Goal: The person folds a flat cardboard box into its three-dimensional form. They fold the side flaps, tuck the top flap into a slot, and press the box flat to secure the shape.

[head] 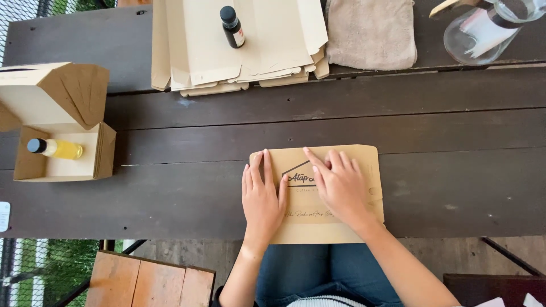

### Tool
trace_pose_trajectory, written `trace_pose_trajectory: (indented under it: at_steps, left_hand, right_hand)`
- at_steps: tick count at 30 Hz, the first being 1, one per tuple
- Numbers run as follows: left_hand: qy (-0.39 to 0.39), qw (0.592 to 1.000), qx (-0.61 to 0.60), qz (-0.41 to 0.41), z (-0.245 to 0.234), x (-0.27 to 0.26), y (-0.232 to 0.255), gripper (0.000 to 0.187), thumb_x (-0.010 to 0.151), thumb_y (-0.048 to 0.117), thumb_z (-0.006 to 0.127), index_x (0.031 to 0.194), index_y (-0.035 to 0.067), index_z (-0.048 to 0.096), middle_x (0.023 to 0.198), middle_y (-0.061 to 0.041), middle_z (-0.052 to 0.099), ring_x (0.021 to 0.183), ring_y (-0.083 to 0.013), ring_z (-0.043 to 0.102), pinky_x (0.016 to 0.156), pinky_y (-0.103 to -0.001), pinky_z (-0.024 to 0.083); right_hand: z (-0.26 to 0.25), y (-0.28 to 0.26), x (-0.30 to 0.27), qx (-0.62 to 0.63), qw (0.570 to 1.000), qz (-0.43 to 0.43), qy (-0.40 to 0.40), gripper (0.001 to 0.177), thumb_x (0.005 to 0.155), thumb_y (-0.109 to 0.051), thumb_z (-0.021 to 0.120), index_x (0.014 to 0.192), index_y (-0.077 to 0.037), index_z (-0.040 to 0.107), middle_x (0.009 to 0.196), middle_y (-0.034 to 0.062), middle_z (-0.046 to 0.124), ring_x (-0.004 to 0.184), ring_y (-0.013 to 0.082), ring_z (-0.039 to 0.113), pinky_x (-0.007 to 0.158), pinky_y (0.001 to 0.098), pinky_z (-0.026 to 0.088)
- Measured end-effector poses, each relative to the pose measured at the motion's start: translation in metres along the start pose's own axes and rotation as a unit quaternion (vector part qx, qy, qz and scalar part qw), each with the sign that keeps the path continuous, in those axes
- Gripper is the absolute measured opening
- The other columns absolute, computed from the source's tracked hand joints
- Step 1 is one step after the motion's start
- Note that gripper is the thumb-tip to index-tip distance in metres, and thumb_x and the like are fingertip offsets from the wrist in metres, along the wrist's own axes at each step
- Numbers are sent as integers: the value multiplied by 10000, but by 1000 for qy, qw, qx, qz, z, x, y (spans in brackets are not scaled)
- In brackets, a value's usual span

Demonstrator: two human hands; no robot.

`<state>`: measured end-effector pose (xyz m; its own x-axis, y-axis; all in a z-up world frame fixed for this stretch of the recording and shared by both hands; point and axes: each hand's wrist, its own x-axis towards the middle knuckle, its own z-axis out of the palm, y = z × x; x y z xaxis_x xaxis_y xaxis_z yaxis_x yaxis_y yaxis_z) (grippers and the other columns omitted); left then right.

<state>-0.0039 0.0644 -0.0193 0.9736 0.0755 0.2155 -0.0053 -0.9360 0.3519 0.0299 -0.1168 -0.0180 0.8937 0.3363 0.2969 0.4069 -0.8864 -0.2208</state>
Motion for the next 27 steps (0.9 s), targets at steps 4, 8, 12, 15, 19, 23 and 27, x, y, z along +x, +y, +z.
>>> trace_pose_trajectory:
  at_steps: [4,8,12,15,19,23,27]
  left_hand:
    - [-5,1000,-11,-4,-2,0,1,615,1018,410,500,1526,72,430,1459,-153,432,1355,-300,478,1230,-446,271]
    - [-4,1000,3,-2,0,0,0,629,1019,424,490,1534,71,417,1465,-144,421,1355,-284,469,1233,-436,263]
    - [-6,1000,14,-2,0,-1,0,636,1019,426,488,1539,69,410,1469,-137,413,1345,-267,468,1233,-427,261]
    - [-13,1000,10,-4,-4,0,1,635,1021,419,481,1543,66,403,1468,-137,414,1344,-264,466,1235,-429,251]
    - [-12,1000,11,-2,-4,0,1,639,1024,423,476,1545,61,397,1469,-138,410,1344,-262,461,1232,-429,251]
    - [-13,1000,1,2,-5,1,1,631,1026,416,474,1545,66,404,1464,-151,425,1344,-275,462,1234,-439,238]
    - [-4,1000,-2,8,-4,0,1,629,1028,404,473,1547,56,399,1469,-162,424,1344,-289,463,1225,-448,254]
  right_hand:
    - [-9,14,-6,9,1000,18,-10,380,997,-238,519,1333,-269,694,845,21,482,807,246,515,701,374,413]
    - [-1,37,-18,-43,999,32,6,415,995,-266,516,1381,-321,659,854,5,472,829,225,524,728,374,430]
    - [-9,49,-26,-90,995,46,16,424,986,-252,528,1380,-332,662,860,7,479,847,218,539,733,365,441]
    - [-18,56,-28,-119,991,56,5,395,987,-265,532,1346,-328,686,864,5,487,845,224,552,726,370,447]
    - [-22,52,-28,-120,990,75,-4,382,1023,-242,507,1349,-297,700,889,13,505,861,213,559,746,354,449]
    - [-6,43,-25,-216,974,-5,66,430,941,-189,574,1355,-142,683,856,35,508,786,217,537,687,352,436]
    - [1,36,-17,-253,963,-63,74,487,889,-142,612,1359,-17,647,867,63,563,780,223,558,692,349,445]
